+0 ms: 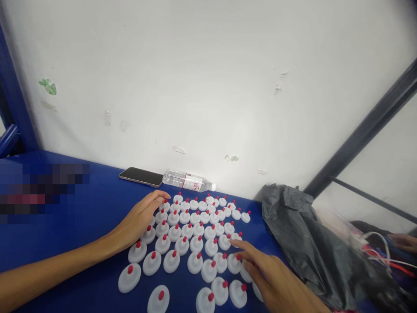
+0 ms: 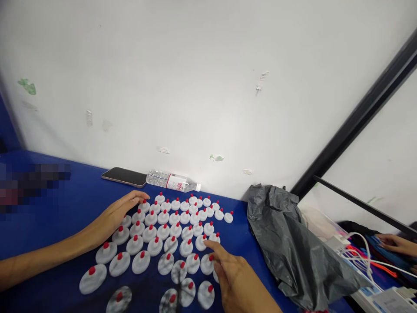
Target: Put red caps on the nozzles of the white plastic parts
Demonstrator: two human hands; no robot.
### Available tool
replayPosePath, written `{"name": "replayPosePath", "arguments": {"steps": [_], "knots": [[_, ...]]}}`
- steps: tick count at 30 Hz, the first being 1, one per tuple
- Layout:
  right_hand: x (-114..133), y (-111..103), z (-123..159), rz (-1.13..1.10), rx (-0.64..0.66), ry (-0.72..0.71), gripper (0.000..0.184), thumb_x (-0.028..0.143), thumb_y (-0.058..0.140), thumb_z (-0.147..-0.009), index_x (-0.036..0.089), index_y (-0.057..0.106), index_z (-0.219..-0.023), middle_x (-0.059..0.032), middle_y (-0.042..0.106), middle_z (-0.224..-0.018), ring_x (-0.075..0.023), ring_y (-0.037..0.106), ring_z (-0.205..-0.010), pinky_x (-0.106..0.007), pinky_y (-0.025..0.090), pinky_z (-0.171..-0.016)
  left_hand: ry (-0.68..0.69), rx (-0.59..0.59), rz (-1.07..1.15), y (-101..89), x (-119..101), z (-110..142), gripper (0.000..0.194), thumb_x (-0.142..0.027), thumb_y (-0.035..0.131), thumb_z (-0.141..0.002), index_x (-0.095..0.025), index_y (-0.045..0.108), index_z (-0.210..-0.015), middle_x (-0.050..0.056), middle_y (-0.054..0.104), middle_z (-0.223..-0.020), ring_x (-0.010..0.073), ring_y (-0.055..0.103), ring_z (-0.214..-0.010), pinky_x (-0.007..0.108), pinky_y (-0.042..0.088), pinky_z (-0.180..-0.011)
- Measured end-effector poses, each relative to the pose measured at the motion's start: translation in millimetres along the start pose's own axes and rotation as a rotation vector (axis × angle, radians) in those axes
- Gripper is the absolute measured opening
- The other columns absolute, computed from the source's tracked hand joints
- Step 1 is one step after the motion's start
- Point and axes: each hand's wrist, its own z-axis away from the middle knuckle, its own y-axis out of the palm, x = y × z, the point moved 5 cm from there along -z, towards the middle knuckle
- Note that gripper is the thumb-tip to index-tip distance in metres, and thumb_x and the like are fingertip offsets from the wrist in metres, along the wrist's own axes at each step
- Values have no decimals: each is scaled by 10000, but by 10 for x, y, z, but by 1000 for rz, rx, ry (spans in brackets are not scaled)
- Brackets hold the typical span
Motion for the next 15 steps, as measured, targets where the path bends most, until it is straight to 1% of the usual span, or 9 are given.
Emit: {"name": "replayPosePath", "arguments": {"steps": [4, 9, 13, 15], "knots": [[-5, 14, -10, -8, 7, -16, 406, 339, 451, -887, 355, 615, -1259, 12, 749, -1030, -243, 709, -946, -331, 571, -872, -12, 8, 1, 0, 9, 5, 369, -507, 328, -808, -385, 648, -944, -73, 743, -1039, 257, 626, -1049, 393, 478, -894], [9, 17, -23, -5, 20, -29, 412, 324, 474, -865, 345, 630, -1245, 7, 754, -1012, -249, 717, -921, -342, 582, -858, -37, 2, 13, -23, -32, 39, 364, -526, 344, -774, -382, 640, -930, -63, 739, -1008, 267, 626, -1022, 404, 477, -872], [41, 1, -5, -29, -40, -41, 404, 329, 481, -871, 353, 626, -1248, 8, 753, -1011, -254, 715, -927, -353, 585, -855, -47, -1, 38, -16, -29, 39, 351, -522, 359, -761, -383, 640, -919, -62, 732, -981, 264, 629, -992, 412, 482, -857], [64, -13, -1, -46, -79, -52, 400, 331, 471, -876, 352, 629, -1242, 6, 755, -1002, -257, 715, -927, -362, 587, -852, -42, -8, 63, -5, -9, 17, 321, -467, 387, -736, -372, 638, -912, -58, 727, -943, 254, 636, -961, 408, 486, -857]]}}
